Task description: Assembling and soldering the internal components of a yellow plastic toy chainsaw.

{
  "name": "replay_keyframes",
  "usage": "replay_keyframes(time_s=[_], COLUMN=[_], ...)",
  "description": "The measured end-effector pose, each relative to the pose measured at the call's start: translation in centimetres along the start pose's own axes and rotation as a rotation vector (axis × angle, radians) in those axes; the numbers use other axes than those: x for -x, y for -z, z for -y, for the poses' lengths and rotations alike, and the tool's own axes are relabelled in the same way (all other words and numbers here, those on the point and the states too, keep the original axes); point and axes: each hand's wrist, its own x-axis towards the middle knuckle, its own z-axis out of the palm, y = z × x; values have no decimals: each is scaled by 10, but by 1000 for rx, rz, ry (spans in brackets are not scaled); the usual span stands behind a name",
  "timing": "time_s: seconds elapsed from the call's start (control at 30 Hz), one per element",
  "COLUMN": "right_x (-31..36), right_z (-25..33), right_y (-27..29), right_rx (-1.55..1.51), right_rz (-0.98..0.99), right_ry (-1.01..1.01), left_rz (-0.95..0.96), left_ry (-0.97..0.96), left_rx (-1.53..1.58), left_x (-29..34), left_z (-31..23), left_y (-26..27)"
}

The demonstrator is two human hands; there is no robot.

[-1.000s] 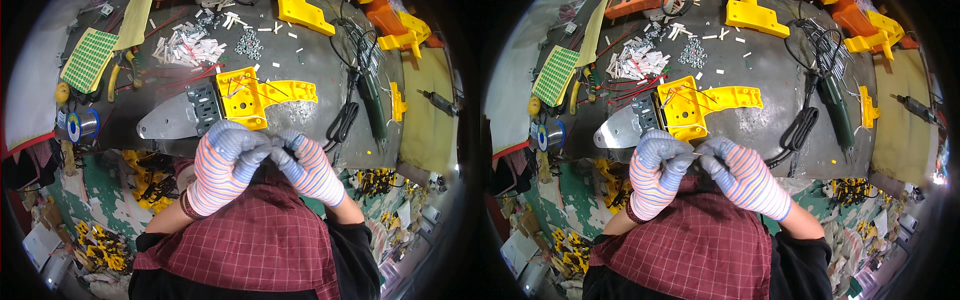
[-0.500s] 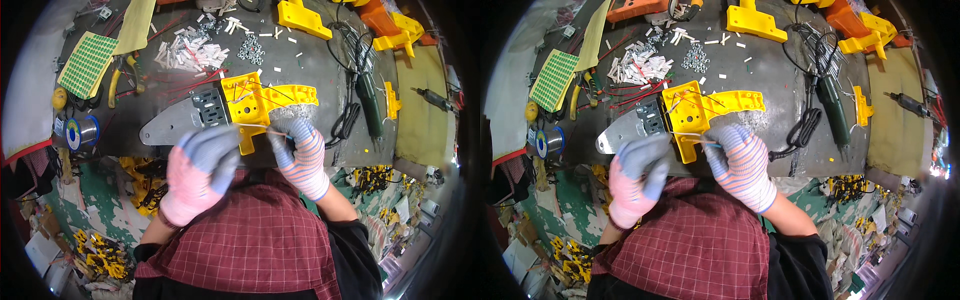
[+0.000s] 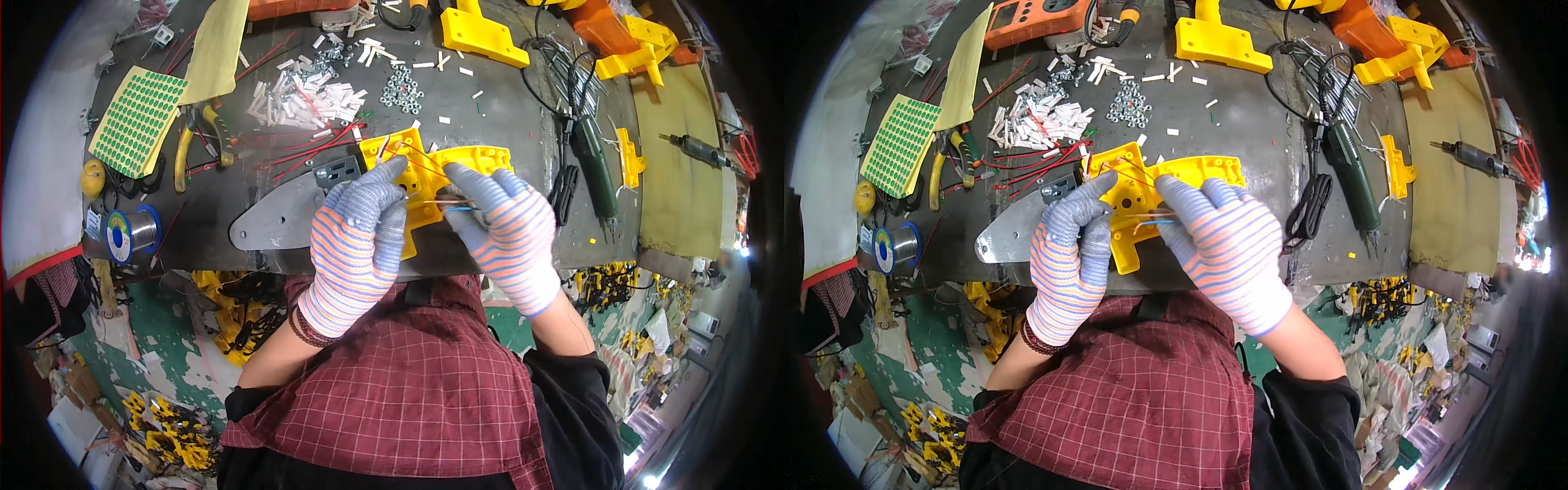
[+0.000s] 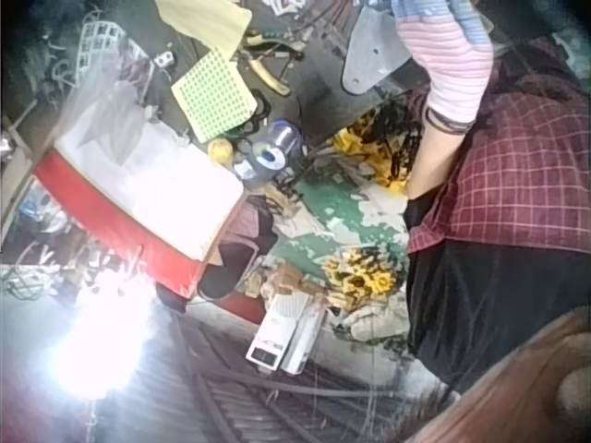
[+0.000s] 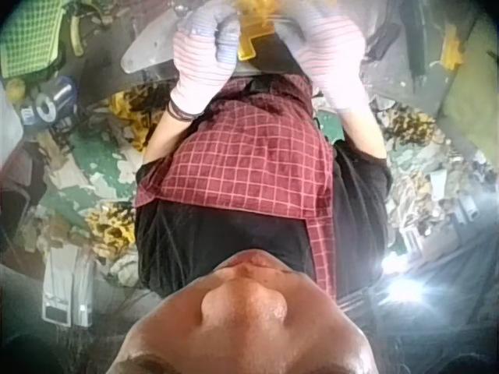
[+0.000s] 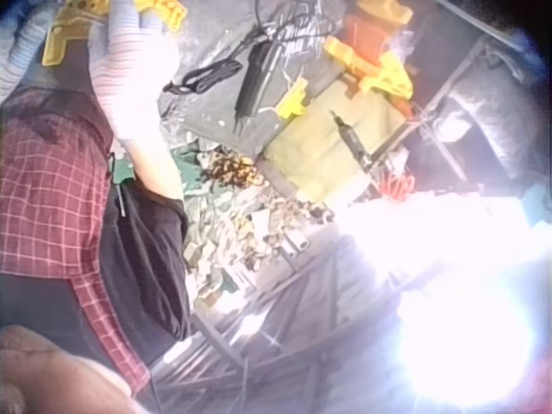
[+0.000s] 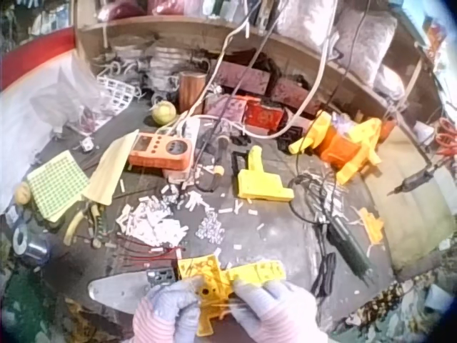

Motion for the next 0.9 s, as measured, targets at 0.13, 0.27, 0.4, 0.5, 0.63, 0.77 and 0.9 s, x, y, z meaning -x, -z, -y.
replay_keyframes(time_s=[0.13, 0.27, 0.4, 0.5, 0.63, 0.77, 0.9], right_x=[5, 3, -9, -7, 10, 10, 3], right_z=[-8, 5, 5, -1, 1, 9, 5], right_y=[-12, -2, -14, -14, -7, -8, -13], right_rx=[78, 43, 126, 72, -320, -563, -695], right_rz=[-59, -36, 20, 22, 24, 64, 98], right_ry=[27, 106, 28, 26, -102, -258, -316], left_rz=[-14, -37, -18, -42, -7, 90, 116], left_ry=[120, 108, 164, 112, -22, -32, -46], left_rx=[63, 111, 95, 101, -130, -159, -151], left_x=[-1, 2, 1, -3, -10, -17, -20], left_z=[-7, 1, -3, -2, 0, -3, 2], left_y=[1, -1, 0, -2, -5, 2, 4])
